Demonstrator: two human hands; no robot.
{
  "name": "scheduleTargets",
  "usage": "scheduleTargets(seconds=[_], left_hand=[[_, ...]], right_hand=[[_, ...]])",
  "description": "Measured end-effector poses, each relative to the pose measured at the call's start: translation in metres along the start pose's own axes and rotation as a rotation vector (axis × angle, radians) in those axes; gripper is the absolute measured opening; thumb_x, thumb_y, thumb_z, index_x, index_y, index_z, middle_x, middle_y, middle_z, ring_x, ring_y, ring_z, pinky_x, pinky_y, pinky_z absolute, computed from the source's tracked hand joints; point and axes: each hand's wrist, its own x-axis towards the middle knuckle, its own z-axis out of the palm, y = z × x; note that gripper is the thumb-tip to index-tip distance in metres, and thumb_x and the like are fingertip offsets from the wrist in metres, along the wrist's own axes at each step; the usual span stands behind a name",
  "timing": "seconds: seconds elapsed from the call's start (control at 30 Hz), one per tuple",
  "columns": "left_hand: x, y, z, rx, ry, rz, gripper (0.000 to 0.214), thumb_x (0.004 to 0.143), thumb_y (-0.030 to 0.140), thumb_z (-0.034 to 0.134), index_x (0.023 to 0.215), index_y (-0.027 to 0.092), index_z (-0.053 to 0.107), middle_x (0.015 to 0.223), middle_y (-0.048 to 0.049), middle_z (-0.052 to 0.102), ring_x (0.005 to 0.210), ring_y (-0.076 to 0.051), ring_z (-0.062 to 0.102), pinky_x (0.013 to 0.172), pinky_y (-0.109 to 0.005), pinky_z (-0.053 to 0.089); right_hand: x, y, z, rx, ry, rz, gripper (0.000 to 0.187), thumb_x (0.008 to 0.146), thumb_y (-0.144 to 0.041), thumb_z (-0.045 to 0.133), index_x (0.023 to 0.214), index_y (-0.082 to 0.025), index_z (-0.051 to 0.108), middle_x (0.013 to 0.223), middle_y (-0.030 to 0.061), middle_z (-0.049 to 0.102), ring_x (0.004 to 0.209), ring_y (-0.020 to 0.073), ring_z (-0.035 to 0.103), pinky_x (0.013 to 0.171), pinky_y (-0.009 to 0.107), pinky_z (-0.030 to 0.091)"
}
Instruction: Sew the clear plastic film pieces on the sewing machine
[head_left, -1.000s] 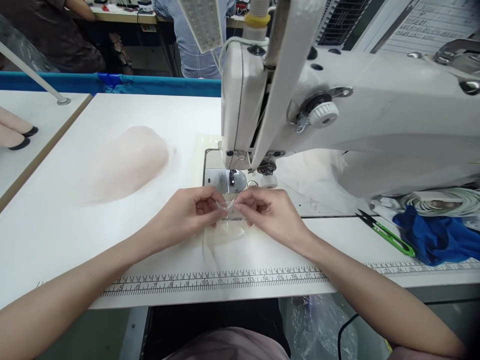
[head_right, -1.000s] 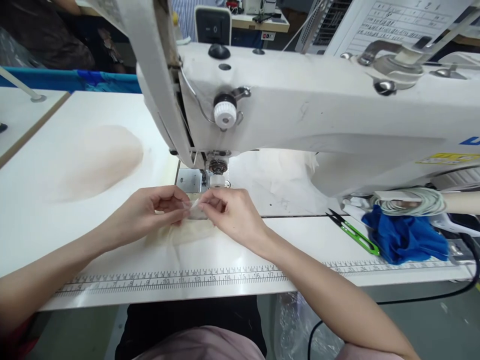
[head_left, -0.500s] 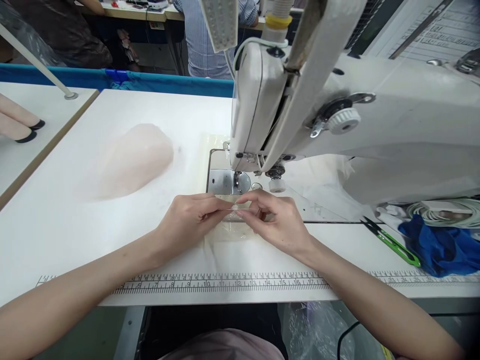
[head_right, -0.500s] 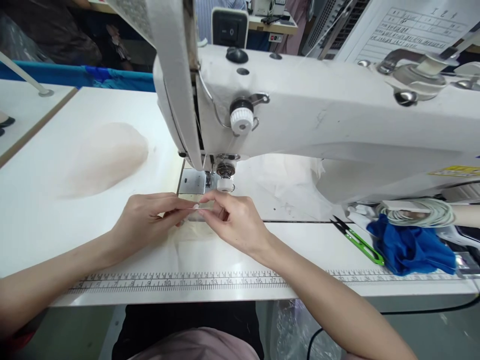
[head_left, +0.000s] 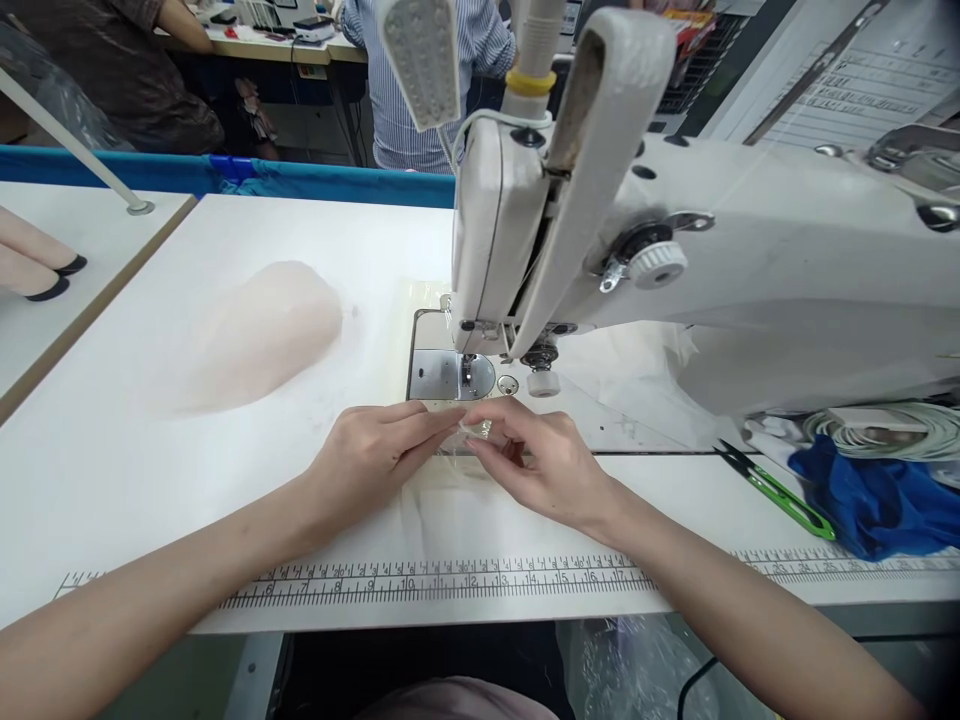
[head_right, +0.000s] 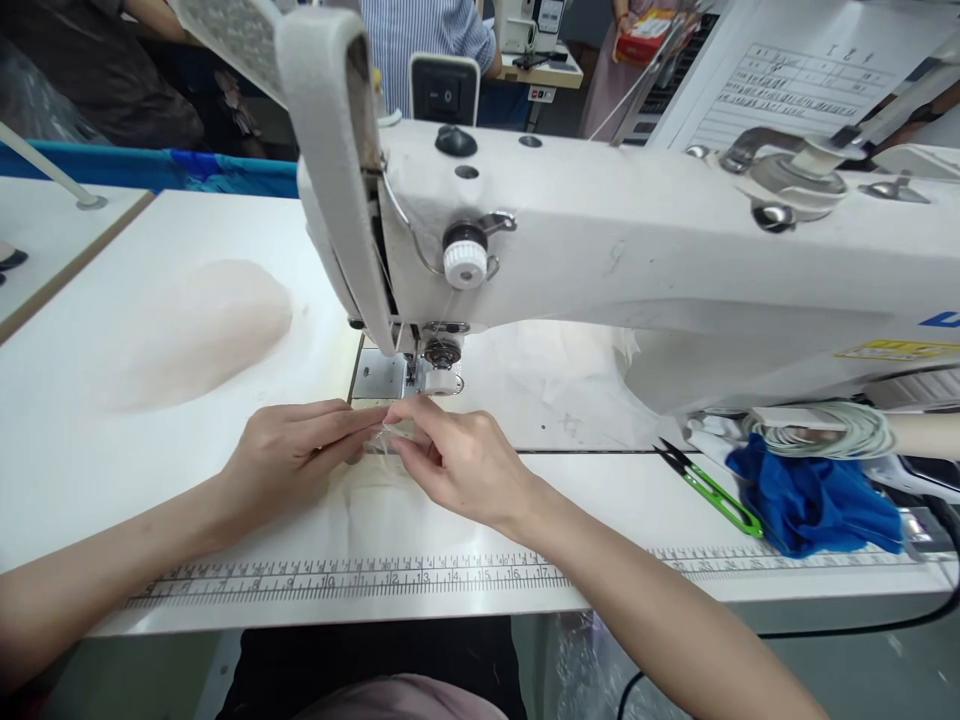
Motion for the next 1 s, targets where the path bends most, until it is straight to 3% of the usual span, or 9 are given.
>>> scheduleTargets(seconds=[0.23,0.33,0.47,0.57,0.7,0.83,1.0], left_hand=[[0.001,-0.002,-0.001,0.168,0.04,0.129,0.015,0.094,0.017,0.057,0.104,0.013,0.066,0.056,0.0055,0.056,0.046,-0.006,0.048,0.044,-0.017,0.041],[0.002,-0.001,-0.002,0.202,0.052,0.145,0.014,0.094,0.017,0.057,0.103,0.012,0.066,0.054,0.0063,0.055,0.044,-0.006,0.047,0.043,-0.018,0.04],[0.002,-0.001,-0.002,0.215,0.088,0.15,0.007,0.091,0.019,0.063,0.096,0.014,0.064,0.062,0.0049,0.065,0.049,-0.007,0.057,0.048,-0.018,0.044],[0.001,-0.002,-0.001,0.225,0.095,0.134,0.007,0.09,0.021,0.064,0.094,0.015,0.062,0.058,0.0065,0.063,0.046,-0.006,0.055,0.046,-0.018,0.042],[-0.001,0.001,-0.001,0.193,0.053,0.094,0.019,0.094,0.02,0.058,0.112,0.016,0.059,0.056,0.009,0.06,0.042,-0.005,0.049,0.045,-0.016,0.04],[-0.002,0.004,-0.002,0.09,-0.027,0.095,0.023,0.095,0.015,0.054,0.116,0.018,0.061,0.061,0.0073,0.061,0.048,-0.005,0.053,0.048,-0.015,0.042],[-0.004,0.005,-0.001,0.092,0.006,0.091,0.008,0.092,0.019,0.06,0.099,0.016,0.063,0.066,0.0055,0.067,0.051,-0.005,0.058,0.052,-0.016,0.045]], right_hand=[[0.001,0.001,0.0,-0.043,-0.043,0.013,0.019,0.094,-0.018,0.049,0.113,-0.019,0.053,0.056,-0.0099,0.049,0.045,0.0063,0.045,0.046,0.018,0.037],[0.001,0.001,0.0,-0.071,-0.032,-0.018,0.021,0.094,-0.018,0.049,0.115,-0.018,0.054,0.07,-0.0052,0.063,0.051,0.0066,0.053,0.049,0.019,0.041],[0.001,0.001,0.001,-0.178,0.017,-0.096,0.019,0.098,-0.017,0.046,0.114,-0.019,0.057,0.089,-0.0015,0.073,0.06,0.0058,0.063,0.052,0.018,0.045],[0.0,0.003,0.002,-0.312,0.133,-0.196,0.012,0.097,-0.016,0.051,0.104,-0.018,0.06,0.077,-0.0042,0.073,0.057,0.0049,0.062,0.048,0.018,0.043],[-0.001,0.003,-0.003,-0.566,0.23,-0.442,0.009,0.089,-0.007,0.059,0.093,-0.014,0.063,0.055,-0.0074,0.061,0.045,0.0054,0.049,0.041,0.022,0.034],[-0.002,-0.005,-0.01,-0.721,0.186,-0.672,0.006,0.084,-0.007,0.064,0.089,-0.008,0.067,0.057,-0.0031,0.061,0.05,0.0075,0.05,0.042,0.024,0.035],[-0.003,-0.011,-0.015,-0.749,0.165,-0.71,0.007,0.082,-0.008,0.067,0.088,-0.007,0.069,0.056,-0.0032,0.059,0.05,0.007,0.047,0.042,0.024,0.033]])
